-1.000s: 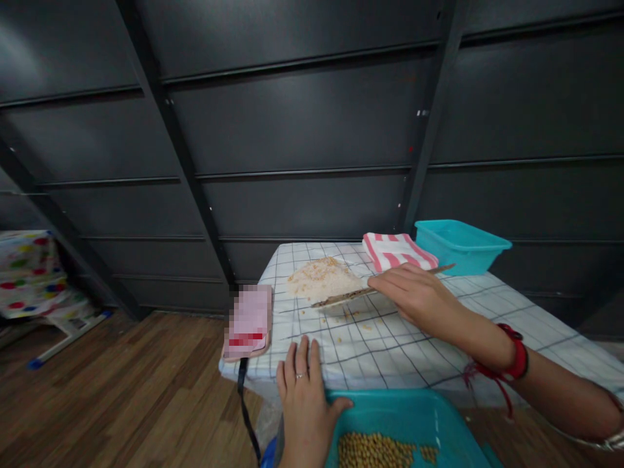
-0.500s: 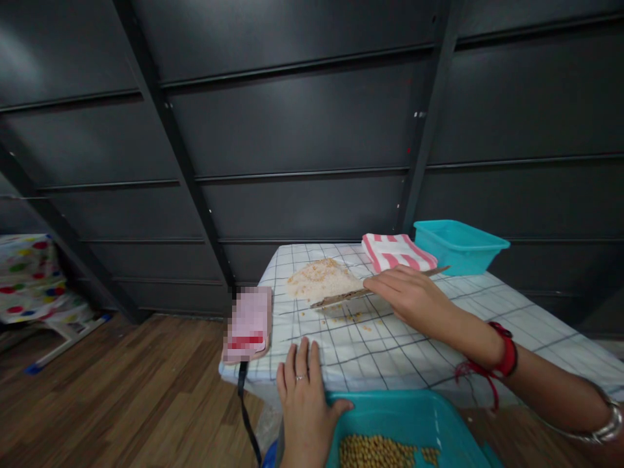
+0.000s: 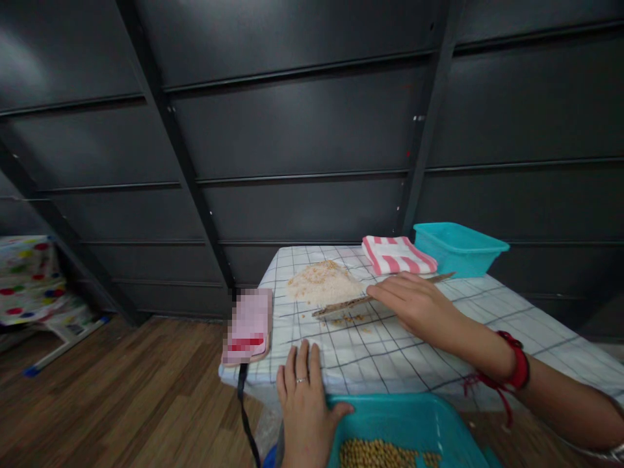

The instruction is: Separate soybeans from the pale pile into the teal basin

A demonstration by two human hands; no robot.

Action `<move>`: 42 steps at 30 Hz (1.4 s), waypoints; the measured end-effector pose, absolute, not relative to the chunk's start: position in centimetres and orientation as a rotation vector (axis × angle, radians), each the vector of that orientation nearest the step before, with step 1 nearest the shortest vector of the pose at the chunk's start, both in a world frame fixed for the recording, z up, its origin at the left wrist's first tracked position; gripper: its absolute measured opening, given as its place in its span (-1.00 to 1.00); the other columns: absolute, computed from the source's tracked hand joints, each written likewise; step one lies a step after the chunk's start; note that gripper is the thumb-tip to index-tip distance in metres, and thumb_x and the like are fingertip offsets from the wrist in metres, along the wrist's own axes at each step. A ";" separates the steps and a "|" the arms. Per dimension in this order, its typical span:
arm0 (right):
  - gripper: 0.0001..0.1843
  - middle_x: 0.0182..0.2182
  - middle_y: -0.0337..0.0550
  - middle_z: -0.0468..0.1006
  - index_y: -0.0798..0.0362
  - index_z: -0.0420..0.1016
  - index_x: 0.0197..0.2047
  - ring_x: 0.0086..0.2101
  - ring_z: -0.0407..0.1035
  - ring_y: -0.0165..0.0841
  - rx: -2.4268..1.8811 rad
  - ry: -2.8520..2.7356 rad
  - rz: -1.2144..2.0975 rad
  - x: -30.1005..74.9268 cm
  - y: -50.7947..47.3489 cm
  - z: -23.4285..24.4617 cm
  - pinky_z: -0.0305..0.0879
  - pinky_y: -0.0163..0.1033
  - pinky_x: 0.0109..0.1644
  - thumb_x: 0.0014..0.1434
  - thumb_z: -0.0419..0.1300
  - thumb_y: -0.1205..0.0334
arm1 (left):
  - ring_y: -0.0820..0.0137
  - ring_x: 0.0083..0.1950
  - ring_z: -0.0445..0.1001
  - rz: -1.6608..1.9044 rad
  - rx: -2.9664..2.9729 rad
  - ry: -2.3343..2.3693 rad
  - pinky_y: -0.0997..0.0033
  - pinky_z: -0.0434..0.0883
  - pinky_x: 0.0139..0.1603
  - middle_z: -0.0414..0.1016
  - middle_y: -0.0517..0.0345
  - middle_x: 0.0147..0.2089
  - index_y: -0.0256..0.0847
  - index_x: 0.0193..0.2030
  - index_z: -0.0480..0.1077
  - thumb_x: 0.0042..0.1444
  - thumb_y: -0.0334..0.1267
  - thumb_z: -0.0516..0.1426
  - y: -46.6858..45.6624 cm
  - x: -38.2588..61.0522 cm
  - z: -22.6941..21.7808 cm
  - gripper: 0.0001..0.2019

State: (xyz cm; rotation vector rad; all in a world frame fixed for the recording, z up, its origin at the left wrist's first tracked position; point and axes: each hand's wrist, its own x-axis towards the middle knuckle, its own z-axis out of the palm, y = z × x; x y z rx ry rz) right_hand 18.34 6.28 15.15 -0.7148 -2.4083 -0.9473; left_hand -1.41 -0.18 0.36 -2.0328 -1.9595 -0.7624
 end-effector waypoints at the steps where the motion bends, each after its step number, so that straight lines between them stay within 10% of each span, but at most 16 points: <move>1: -0.69 -0.43 -0.10 0.51 0.15 0.41 -0.24 -0.43 0.33 -0.34 -0.722 -2.408 -0.964 18.1 6.5 15.1 0.18 -0.23 -0.32 0.10 -0.10 0.54 | 0.00 0.19 0.13 -0.759 -2.035 -1.954 -0.13 0.14 0.11 0.28 -0.12 0.16 -0.26 0.12 0.17 -0.36 -0.17 0.30 -0.2 -1.4 0.3 -0.20; 42: -0.73 -0.48 -0.12 0.48 0.15 0.41 -0.30 -0.46 0.32 -0.34 -0.709 -2.462 -0.942 18.8 3.9 15.6 0.18 -0.24 -0.36 0.10 -0.08 0.54 | 0.01 0.20 0.11 -0.823 -1.969 -1.895 -0.13 0.09 0.14 0.25 -0.12 0.18 -0.25 0.13 0.12 -0.38 -0.23 0.29 0.0 -0.9 -0.6 -0.16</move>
